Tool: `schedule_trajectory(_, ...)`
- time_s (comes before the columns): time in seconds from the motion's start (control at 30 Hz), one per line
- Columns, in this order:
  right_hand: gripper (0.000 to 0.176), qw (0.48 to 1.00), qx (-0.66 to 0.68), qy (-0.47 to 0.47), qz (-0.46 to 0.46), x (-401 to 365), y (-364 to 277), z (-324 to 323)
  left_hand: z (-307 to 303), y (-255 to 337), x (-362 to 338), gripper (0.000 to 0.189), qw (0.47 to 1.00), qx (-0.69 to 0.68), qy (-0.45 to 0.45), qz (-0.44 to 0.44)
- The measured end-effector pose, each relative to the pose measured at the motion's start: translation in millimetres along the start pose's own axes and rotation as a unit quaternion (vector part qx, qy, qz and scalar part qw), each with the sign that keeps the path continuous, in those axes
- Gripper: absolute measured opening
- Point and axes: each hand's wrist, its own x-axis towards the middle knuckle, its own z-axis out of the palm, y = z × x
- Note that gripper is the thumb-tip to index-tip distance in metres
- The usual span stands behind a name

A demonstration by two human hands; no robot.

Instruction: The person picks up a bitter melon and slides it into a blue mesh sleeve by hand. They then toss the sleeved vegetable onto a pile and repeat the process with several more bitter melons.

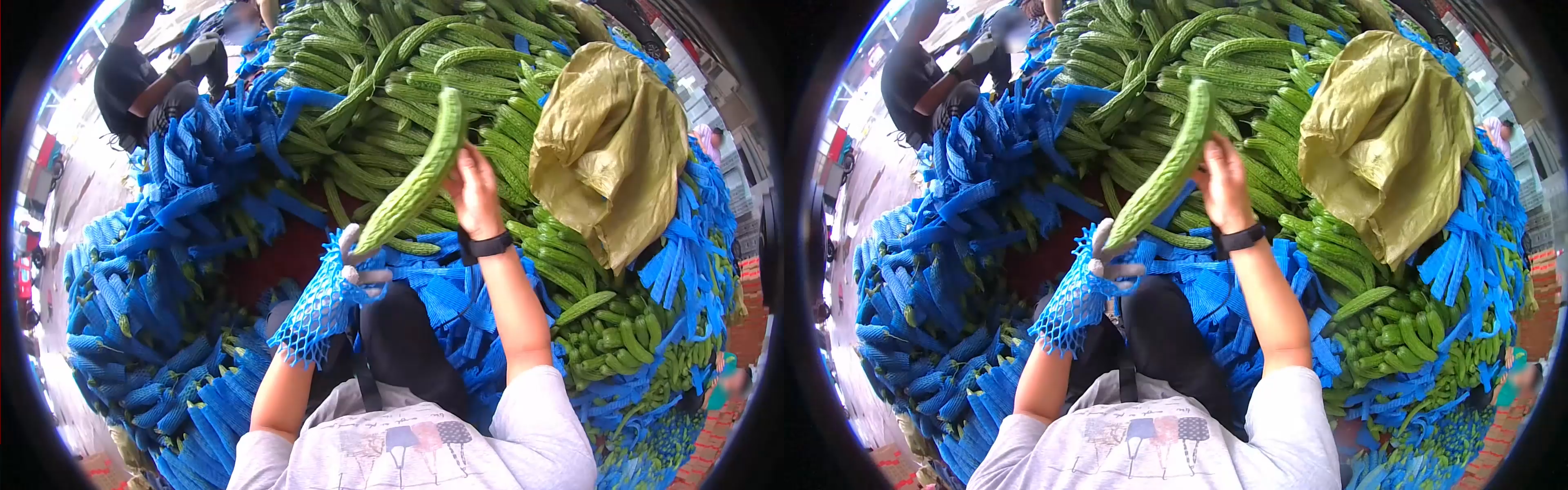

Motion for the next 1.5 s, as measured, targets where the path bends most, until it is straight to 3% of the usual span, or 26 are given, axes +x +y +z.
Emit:
schedule_trajectory(0.1,0.032,0.997,-0.016,-0.002,0.077,-32,14,47,24,16,-13,0.074,0.998,0.003,0.066,0.023)
schedule_trajectory(0.17,0.039,0.995,0.041,-0.05,0.078,-50,18,67,31,16,-25,0.048,0.969,0.192,0.13,0.081)
schedule_trajectory(0.23,0.047,0.988,0.058,-0.084,0.118,-73,21,83,29,5,-44,0.039,0.98,-0.065,0.146,0.116)
schedule_trajectory(0.27,0.05,0.991,-0.003,-0.095,0.092,-89,25,94,14,-4,-46,0.042,0.956,0.192,0.127,0.18)
schedule_trajectory(0.3,0.054,0.99,-0.063,-0.107,0.069,-110,30,106,-2,-14,-49,0.046,0.858,0.422,0.147,0.254)
schedule_trajectory(0.37,0.061,0.987,-0.113,-0.11,0.013,-142,44,125,18,2,-60,0.048,0.968,0.081,0.172,0.163)
schedule_trajectory(0.43,0.059,0.902,-0.396,-0.079,-0.152,-155,33,133,20,-9,-64,0.045,0.96,-0.011,0.179,0.213)
schedule_trajectory(0.5,0.049,0.906,-0.4,-0.069,-0.121,-158,38,132,29,-4,-68,0.042,0.951,-0.001,0.216,0.22)
schedule_trajectory(0.53,0.035,0.918,-0.387,-0.061,-0.053,-163,25,141,18,5,-72,0.039,0.869,0.322,0.207,0.314)
schedule_trajectory(0.57,0.026,0.92,-0.38,-0.083,-0.038,-166,22,146,17,-1,-79,0.036,0.888,0.29,0.208,0.288)
schedule_trajectory(0.63,0.018,0.877,-0.448,-0.128,-0.117,-172,18,154,20,-1,-86,0.03,0.924,0.214,0.211,0.235)
schedule_trajectory(0.67,0.017,0.83,-0.482,-0.143,-0.241,-164,18,156,23,4,-89,0.027,0.927,0.224,0.211,0.215)
schedule_trajectory(0.7,0.015,0.767,-0.508,-0.154,-0.36,-152,17,159,28,10,-96,0.029,0.893,0.331,0.2,0.23)
schedule_trajectory(0.77,0.016,0.683,-0.576,-0.156,-0.42,-130,5,160,47,34,-115,0.032,0.8,0.514,0.18,0.251)
schedule_trajectory(0.83,0.014,0.647,-0.588,-0.131,-0.466,-105,-8,158,35,21,-123,0.034,0.809,0.506,0.166,0.251)
schedule_trajectory(0.87,0.014,0.65,-0.585,-0.107,-0.474,-92,-15,154,5,-13,-117,0.035,0.86,0.413,0.167,0.248)
schedule_trajectory(0.93,0.013,0.672,-0.579,-0.017,-0.461,-76,-29,147,12,15,-124,0.037,0.625,0.693,0.137,0.334)
schedule_trajectory(0.97,0.014,0.706,-0.553,0.009,-0.443,-72,-34,142,14,5,-124,0.038,0.851,0.445,0.128,0.249)
schedule_trajectory(1.0,0.016,0.754,-0.518,-0.006,-0.404,-73,-37,142,16,-4,-124,0.039,0.959,0.112,0.172,0.196)
schedule_trajectory(1.03,0.019,0.798,-0.481,-0.021,-0.362,-74,-38,141,14,-4,-125,0.039,0.966,0.058,0.191,0.167)
schedule_trajectory(1.13,0.024,0.887,-0.402,-0.083,-0.213,-80,-28,132,-1,-17,-118,0.033,0.894,0.27,0.224,0.278)
schedule_trajectory(1.23,0.035,0.916,-0.349,-0.1,-0.171,-85,-25,142,-14,-10,-123,0.039,0.843,0.44,0.164,0.263)
schedule_trajectory(1.27,0.04,0.869,-0.449,-0.123,-0.17,-88,-34,146,-16,-8,-123,0.04,0.83,0.465,0.155,0.267)
schedule_trajectory(1.37,0.034,0.768,-0.573,-0.095,-0.272,-78,-24,142,-17,-2,-126,0.039,0.817,0.475,0.155,0.288)
schedule_trajectory(1.43,0.038,0.72,-0.602,-0.075,-0.336,-72,-21,134,-11,2,-132,0.033,0.864,0.381,0.173,0.28)
schedule_trajectory(1.5,0.05,0.681,-0.598,-0.165,-0.389,-81,-35,149,-6,16,-146,0.032,0.904,0.297,0.2,0.234)
